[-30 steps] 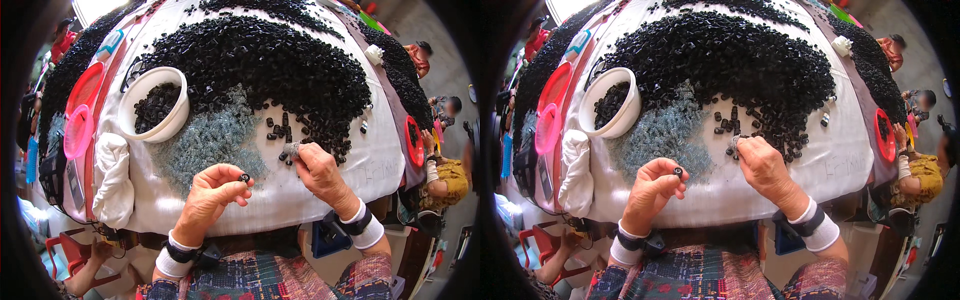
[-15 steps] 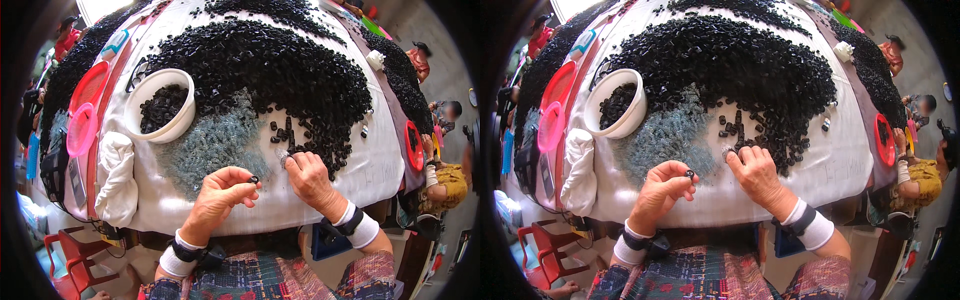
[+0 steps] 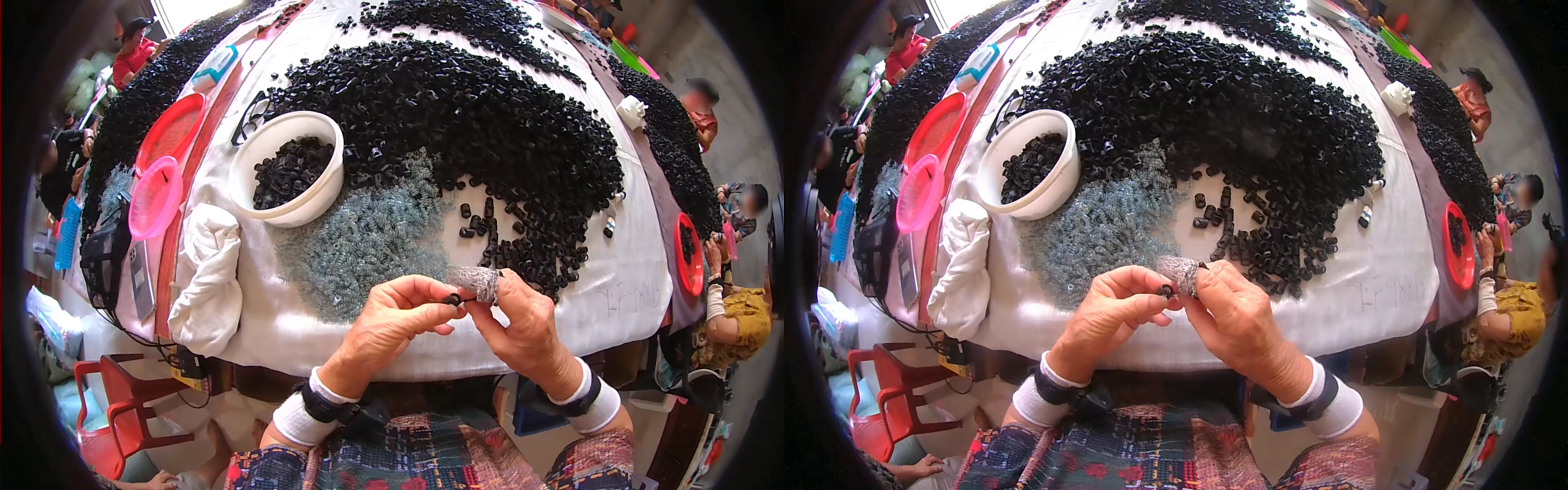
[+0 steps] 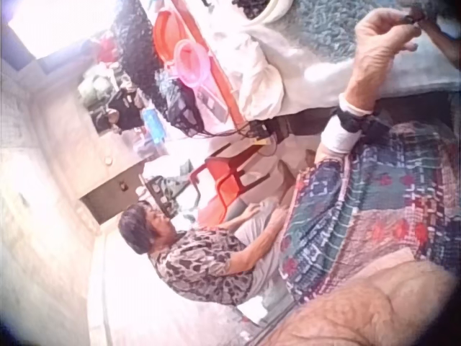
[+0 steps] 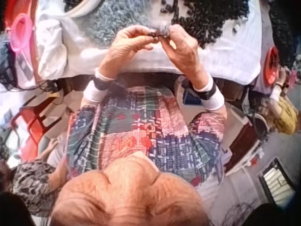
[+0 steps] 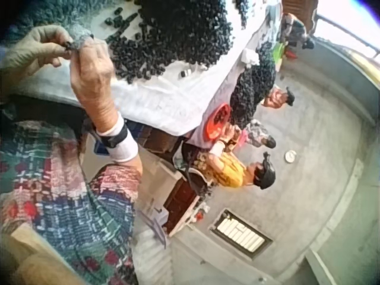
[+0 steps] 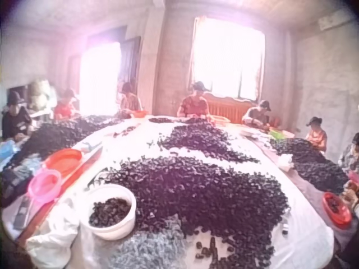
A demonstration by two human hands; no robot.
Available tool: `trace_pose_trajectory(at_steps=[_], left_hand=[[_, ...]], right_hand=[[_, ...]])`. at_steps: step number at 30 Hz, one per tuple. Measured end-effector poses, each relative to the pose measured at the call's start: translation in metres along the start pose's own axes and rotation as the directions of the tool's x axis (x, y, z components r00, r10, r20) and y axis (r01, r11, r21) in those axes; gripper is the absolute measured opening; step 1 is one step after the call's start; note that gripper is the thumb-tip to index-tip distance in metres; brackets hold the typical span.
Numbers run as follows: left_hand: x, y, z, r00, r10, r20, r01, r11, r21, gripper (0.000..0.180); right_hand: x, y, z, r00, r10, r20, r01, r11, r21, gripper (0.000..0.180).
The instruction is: Sorting and assembling small black plastic shoe components at a workshop table.
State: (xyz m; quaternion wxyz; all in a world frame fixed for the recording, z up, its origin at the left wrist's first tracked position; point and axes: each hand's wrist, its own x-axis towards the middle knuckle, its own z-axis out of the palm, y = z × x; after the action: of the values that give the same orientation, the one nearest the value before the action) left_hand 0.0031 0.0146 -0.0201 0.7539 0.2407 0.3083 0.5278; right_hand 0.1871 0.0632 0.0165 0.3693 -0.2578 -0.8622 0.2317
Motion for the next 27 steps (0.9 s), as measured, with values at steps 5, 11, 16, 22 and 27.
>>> trace_pose_trajectory(at_steps=[5, 11, 16, 22, 27], left_hand=[[0.0, -0.004, 0.005, 0.997, 0.072, -0.03, -0.072, 0.997, -0.015, 0.019], [0.0, -0.007, 0.002, 0.999, 0.028, -0.029, -0.028, 1.0, -0.005, 0.017], [-0.002, -0.009, 0.006, 0.999, 0.039, -0.03, -0.041, 0.998, -0.052, 0.018], [0.001, -0.013, 0.002, 0.998, 0.058, -0.026, -0.061, 0.993, -0.102, 0.017], [-0.002, -0.012, 0.002, 0.995, 0.083, -0.046, -0.087, 0.992, -0.086, 0.018]], right_hand=[[0.002, -0.01, 0.003, 0.977, 0.193, -0.086, -0.187, 0.979, 0.078, 0.026], [-0.006, -0.007, 0.011, 0.925, 0.366, -0.104, -0.32, 0.896, 0.307, 0.025], [-0.01, -0.009, 0.011, 0.938, 0.309, -0.159, -0.263, 0.93, 0.258, 0.026], [-0.011, -0.012, 0.017, 0.861, 0.504, -0.073, -0.446, 0.816, 0.369, 0.022], [-0.01, -0.013, 0.018, 0.889, 0.446, -0.102, -0.391, 0.857, 0.334, 0.022]])
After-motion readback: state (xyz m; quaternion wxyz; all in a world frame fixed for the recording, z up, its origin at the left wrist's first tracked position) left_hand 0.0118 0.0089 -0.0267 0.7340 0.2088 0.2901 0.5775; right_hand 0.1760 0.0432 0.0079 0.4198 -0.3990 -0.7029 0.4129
